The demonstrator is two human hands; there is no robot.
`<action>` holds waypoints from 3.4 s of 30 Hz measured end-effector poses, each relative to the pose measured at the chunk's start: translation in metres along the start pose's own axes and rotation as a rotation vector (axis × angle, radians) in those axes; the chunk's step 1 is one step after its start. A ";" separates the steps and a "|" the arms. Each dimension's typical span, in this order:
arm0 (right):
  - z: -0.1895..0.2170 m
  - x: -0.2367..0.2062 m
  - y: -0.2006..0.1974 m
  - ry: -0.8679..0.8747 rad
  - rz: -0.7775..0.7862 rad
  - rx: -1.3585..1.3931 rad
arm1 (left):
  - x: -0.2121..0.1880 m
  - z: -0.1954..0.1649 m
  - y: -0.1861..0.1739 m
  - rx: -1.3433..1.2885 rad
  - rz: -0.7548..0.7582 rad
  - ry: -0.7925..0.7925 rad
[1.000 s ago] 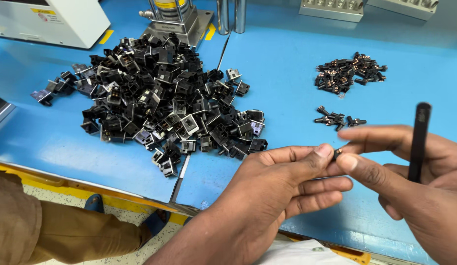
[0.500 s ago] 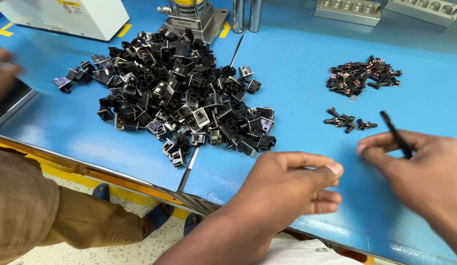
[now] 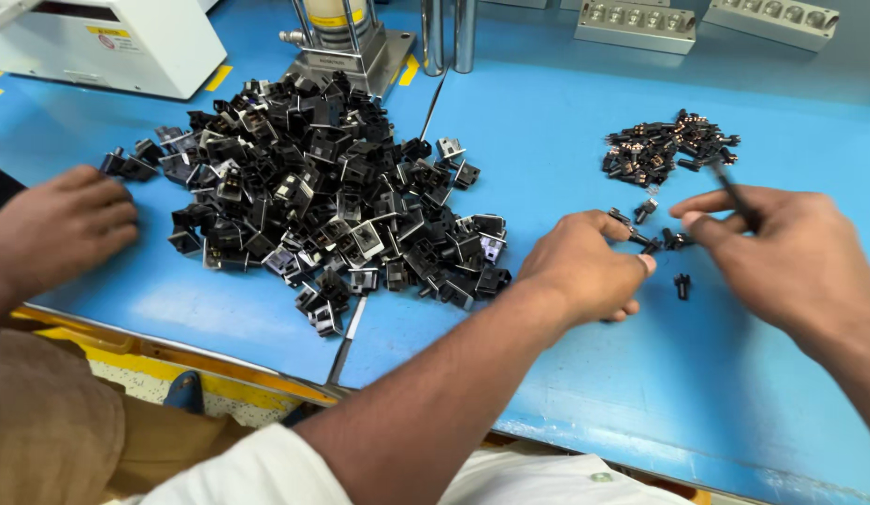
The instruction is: The person picks black connector housings from a pile on a blue workbench, fits small copper contact pieces into them by hand, and places the completed pieces into a growing group on the bench, occasionally using tweezers to handle the small contacts.
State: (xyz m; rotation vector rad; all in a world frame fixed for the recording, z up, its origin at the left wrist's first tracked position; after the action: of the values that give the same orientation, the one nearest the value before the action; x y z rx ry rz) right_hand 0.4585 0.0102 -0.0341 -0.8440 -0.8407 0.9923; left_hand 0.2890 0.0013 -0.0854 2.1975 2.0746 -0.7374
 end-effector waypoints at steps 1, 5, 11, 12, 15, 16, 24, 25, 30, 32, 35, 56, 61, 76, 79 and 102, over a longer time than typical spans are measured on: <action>-0.002 0.000 -0.003 0.042 -0.021 0.013 | -0.003 -0.001 -0.003 0.045 -0.009 0.005; -0.002 -0.008 0.002 -0.024 0.063 -0.123 | -0.012 -0.017 -0.008 0.167 -0.007 0.140; -0.007 -0.014 0.000 0.104 0.039 -0.014 | -0.015 -0.017 -0.014 0.180 -0.028 0.206; -0.009 -0.010 -0.001 0.134 0.028 -0.058 | -0.016 -0.015 -0.015 0.123 -0.018 0.180; -0.004 0.012 0.000 0.009 -0.008 -0.129 | -0.018 -0.014 -0.016 0.034 -0.005 0.171; 0.001 0.020 0.005 -0.077 -0.023 -0.137 | -0.018 -0.015 -0.018 0.018 -0.014 0.183; 0.000 0.049 0.026 -0.301 -0.130 -0.154 | -0.020 -0.016 -0.022 0.100 -0.082 0.180; 0.000 0.051 0.025 -0.297 -0.143 -0.188 | -0.021 -0.016 -0.021 0.100 -0.085 0.185; 0.000 0.061 0.034 -0.174 -0.067 -0.230 | -0.022 -0.015 -0.019 0.093 -0.080 0.182; 0.001 0.061 0.035 -0.153 -0.043 -0.211 | -0.023 -0.015 -0.020 0.105 -0.082 0.207; 0.003 0.058 0.033 -0.159 -0.036 -0.145 | -0.023 -0.015 -0.020 0.127 -0.087 0.247; -0.102 -0.056 -0.023 -0.240 -0.010 -0.095 | -0.010 -0.068 0.059 0.071 -0.174 0.551; -0.110 -0.071 -0.058 -0.267 0.044 0.039 | 0.014 -0.092 0.127 0.267 0.046 0.651; -0.118 -0.054 -0.071 0.170 0.344 -0.186 | -0.006 -0.089 0.127 0.190 -0.116 0.579; -0.104 -0.054 -0.069 0.070 0.280 -0.096 | -0.016 -0.071 0.091 -0.357 0.035 0.244; -0.026 -0.037 -0.057 0.083 0.291 0.457 | -0.094 -0.012 -0.003 -0.740 0.382 -0.105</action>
State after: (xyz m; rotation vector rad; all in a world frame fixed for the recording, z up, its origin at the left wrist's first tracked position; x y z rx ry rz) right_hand 0.4905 -0.0473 -0.0021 -0.6142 -0.3973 1.3326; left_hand 0.2898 -0.0818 -0.0403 1.9491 1.4594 -0.0263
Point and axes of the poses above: each hand's wrist, its own x-axis towards the middle knuckle, its own y-axis out of the palm, z = x × y, the point moved 7 cm from there along x, towards the middle knuckle, and after that the axes turned 12 degrees about -z, right-handed, at the moved point
